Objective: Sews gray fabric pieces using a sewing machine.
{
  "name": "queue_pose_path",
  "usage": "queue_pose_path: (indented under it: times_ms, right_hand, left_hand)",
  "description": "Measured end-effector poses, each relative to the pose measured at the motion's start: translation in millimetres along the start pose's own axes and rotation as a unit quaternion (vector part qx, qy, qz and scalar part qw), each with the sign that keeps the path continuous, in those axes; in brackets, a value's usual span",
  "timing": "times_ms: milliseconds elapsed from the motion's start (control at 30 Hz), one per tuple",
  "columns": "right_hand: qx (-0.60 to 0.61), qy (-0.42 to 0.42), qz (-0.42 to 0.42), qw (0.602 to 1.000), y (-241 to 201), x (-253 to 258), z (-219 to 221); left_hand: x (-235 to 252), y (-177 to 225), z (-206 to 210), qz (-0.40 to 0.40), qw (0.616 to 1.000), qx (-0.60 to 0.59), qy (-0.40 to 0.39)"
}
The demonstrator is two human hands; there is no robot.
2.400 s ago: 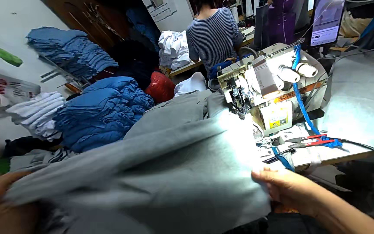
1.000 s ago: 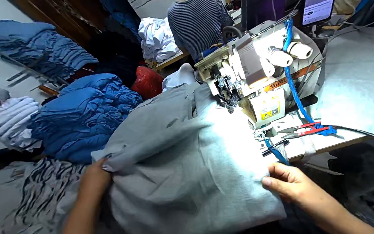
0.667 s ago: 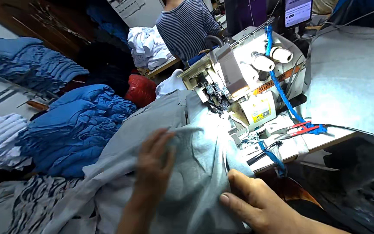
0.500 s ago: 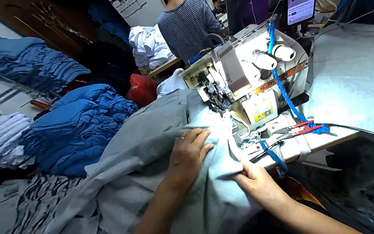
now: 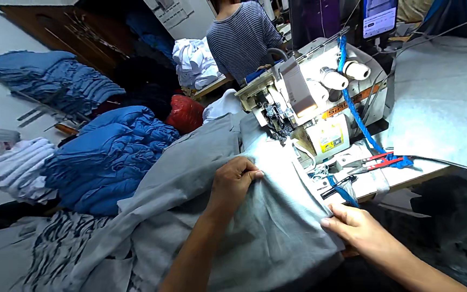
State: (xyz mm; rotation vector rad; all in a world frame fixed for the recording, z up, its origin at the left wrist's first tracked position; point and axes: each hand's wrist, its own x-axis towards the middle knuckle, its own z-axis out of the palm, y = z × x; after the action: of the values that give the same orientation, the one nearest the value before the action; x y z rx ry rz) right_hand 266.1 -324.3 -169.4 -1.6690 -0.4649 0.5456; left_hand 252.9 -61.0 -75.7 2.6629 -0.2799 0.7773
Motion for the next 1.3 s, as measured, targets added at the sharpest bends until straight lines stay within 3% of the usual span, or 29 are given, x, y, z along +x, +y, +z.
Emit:
queue_pose_path:
  times_ms: [167, 300, 367, 500, 667, 833, 1033, 1133, 1300]
  right_hand:
    - [-0.056, 0.081, -0.214, 0.972, -25, -26, -3]
    - [-0.151, 0.1, -0.249, 0.952, -31, -24, 1]
    - [-0.191, 0.107, -0.24, 0.946, -17, -24, 2]
    - [-0.159, 0.09, -0.162, 0.97, 7, -23, -6]
    - [-0.191, 0.119, -0.216, 0.95, 9, -16, -1]
    - [-0.202, 0.065, -0.252, 0.944, 6, -9, -18]
    - [-0.094, 0.094, -0.111, 0.985, -46, 58, -27]
    - [-0.057, 0.099, -0.095, 0.989, -59, 86, -16]
    - [-0.043, 0.126, -0.069, 0.989, -70, 89, -30]
  left_hand:
    - [-5, 8, -14, 0.033, 0.996, 0.083, 0.021]
    - [-3, 0, -18, 0.055, 0.991, 0.122, -0.027]
    - [-6, -7, -9, 0.062, 0.989, 0.119, -0.057]
    - [-11, -3, 2, 0.095, 0.987, 0.128, -0.022]
    - [-3, 23, 26, 0.134, 0.987, 0.086, -0.001]
    - [-1, 26, 57, 0.094, 0.992, 0.086, 0.016]
    - [-7, 22, 65, 0.079, 0.994, 0.061, 0.043]
    - [-9, 23, 67, 0.069, 0.995, 0.059, 0.051]
    - [-10, 25, 70, 0.062, 0.994, 0.056, 0.069]
